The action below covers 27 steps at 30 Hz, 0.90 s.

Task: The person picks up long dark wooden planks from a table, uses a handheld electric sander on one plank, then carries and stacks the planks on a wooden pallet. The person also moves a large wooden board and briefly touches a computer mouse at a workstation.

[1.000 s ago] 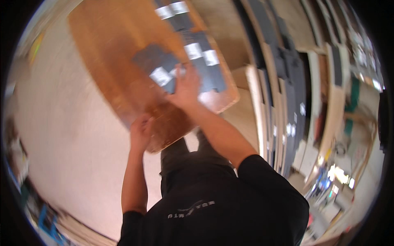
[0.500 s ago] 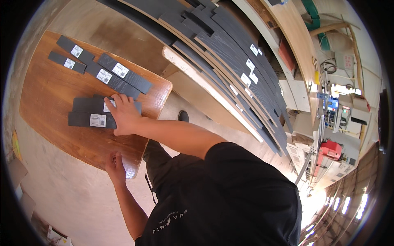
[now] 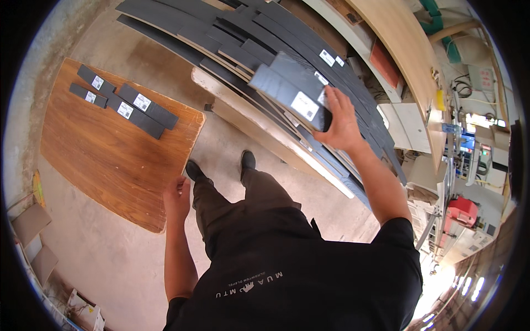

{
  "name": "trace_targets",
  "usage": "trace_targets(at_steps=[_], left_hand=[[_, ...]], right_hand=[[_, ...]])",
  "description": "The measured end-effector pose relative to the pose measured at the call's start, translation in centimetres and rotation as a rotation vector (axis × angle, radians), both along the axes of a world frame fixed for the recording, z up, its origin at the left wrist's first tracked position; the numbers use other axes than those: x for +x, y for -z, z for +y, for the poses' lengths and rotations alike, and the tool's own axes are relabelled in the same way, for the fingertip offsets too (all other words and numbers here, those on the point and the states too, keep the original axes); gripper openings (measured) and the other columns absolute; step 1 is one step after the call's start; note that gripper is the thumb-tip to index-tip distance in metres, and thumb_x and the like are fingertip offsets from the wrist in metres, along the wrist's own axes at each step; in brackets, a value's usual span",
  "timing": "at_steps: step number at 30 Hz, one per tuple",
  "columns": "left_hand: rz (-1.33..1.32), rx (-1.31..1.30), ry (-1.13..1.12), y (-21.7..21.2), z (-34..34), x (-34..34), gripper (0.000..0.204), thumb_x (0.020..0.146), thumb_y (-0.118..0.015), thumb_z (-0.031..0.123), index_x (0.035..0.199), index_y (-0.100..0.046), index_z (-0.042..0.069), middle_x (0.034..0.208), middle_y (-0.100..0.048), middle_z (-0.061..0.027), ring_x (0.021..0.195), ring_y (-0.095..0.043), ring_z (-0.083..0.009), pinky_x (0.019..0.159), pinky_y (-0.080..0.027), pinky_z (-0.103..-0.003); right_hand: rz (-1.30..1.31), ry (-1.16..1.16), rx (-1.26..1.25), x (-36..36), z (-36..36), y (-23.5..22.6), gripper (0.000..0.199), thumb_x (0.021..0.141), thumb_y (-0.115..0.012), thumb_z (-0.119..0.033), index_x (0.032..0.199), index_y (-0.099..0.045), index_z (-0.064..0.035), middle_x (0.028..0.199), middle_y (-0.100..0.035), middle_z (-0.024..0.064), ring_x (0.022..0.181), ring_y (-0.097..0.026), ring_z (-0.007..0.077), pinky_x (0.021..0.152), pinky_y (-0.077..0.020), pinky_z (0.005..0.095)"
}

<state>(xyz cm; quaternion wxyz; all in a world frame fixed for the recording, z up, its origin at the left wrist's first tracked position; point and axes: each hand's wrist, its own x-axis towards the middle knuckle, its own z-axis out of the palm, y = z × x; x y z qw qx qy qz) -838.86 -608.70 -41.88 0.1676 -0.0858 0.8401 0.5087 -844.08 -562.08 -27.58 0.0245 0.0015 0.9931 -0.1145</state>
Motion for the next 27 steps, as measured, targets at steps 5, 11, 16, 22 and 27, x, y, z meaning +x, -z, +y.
trace_targets(at_steps=[5,11,16,22,27], left_hand=[[0.023,0.054,0.087,-0.2,7.5,1.1,0.014,0.096,-0.068,0.015,0.099,-0.067,0.001,0.086,-0.070,-0.0112,0.077,-0.069,-0.0223,0.069,-0.054,-0.035],[0.004,0.021,0.103,-1.7,9.6,1.7,0.018,0.093,-0.068,0.019,0.098,-0.066,0.002,0.088,-0.070,-0.0177,0.081,-0.069,-0.0351,0.072,-0.054,-0.042],[-0.015,0.012,0.057,-1.2,7.6,1.0,0.022,0.093,-0.068,0.024,0.099,-0.067,0.003,0.087,-0.070,-0.0174,0.083,-0.069,-0.0362,0.074,-0.055,-0.043],[0.065,0.004,-0.069,1.0,2.8,-0.2,0.024,0.092,-0.069,0.026,0.100,-0.067,0.004,0.089,-0.071,-0.0177,0.082,-0.070,-0.0372,0.075,-0.056,-0.044],[0.231,-0.368,-0.289,4.6,-7.6,-4.0,0.024,0.091,-0.069,0.022,0.108,-0.066,0.005,0.108,-0.067,-0.0191,0.101,-0.065,-0.0402,0.087,-0.053,-0.047]], right_hand=[[-0.017,0.014,0.024,2.1,6.1,3.6,0.111,0.058,-0.084,-0.029,0.154,-0.036,-0.0006,0.147,-0.043,0.0258,0.134,-0.043,0.0435,0.112,-0.0360,0.0515],[-0.043,-0.098,0.076,1.8,6.8,4.9,0.114,0.064,-0.085,-0.028,0.159,-0.027,-0.0021,0.155,-0.036,0.0264,0.139,-0.039,0.0452,0.116,-0.0333,0.0532],[0.083,-0.121,0.186,0.9,2.8,2.1,0.115,0.069,-0.087,-0.032,0.161,-0.024,-0.0036,0.165,-0.024,0.0247,0.153,-0.020,0.0451,0.122,-0.0177,0.0614],[0.074,-0.341,-0.316,-6.1,-16.6,5.3,0.090,0.073,-0.084,-0.024,0.149,-0.042,0.0012,0.147,-0.047,0.0252,0.140,-0.040,0.0445,0.118,-0.0289,0.0546],[-0.192,-0.207,-0.140,-16.6,-37.3,15.1,0.114,0.074,-0.085,-0.048,0.157,-0.025,0.0027,0.160,-0.032,0.0280,0.147,-0.032,0.0425,0.120,-0.0302,0.0514]])
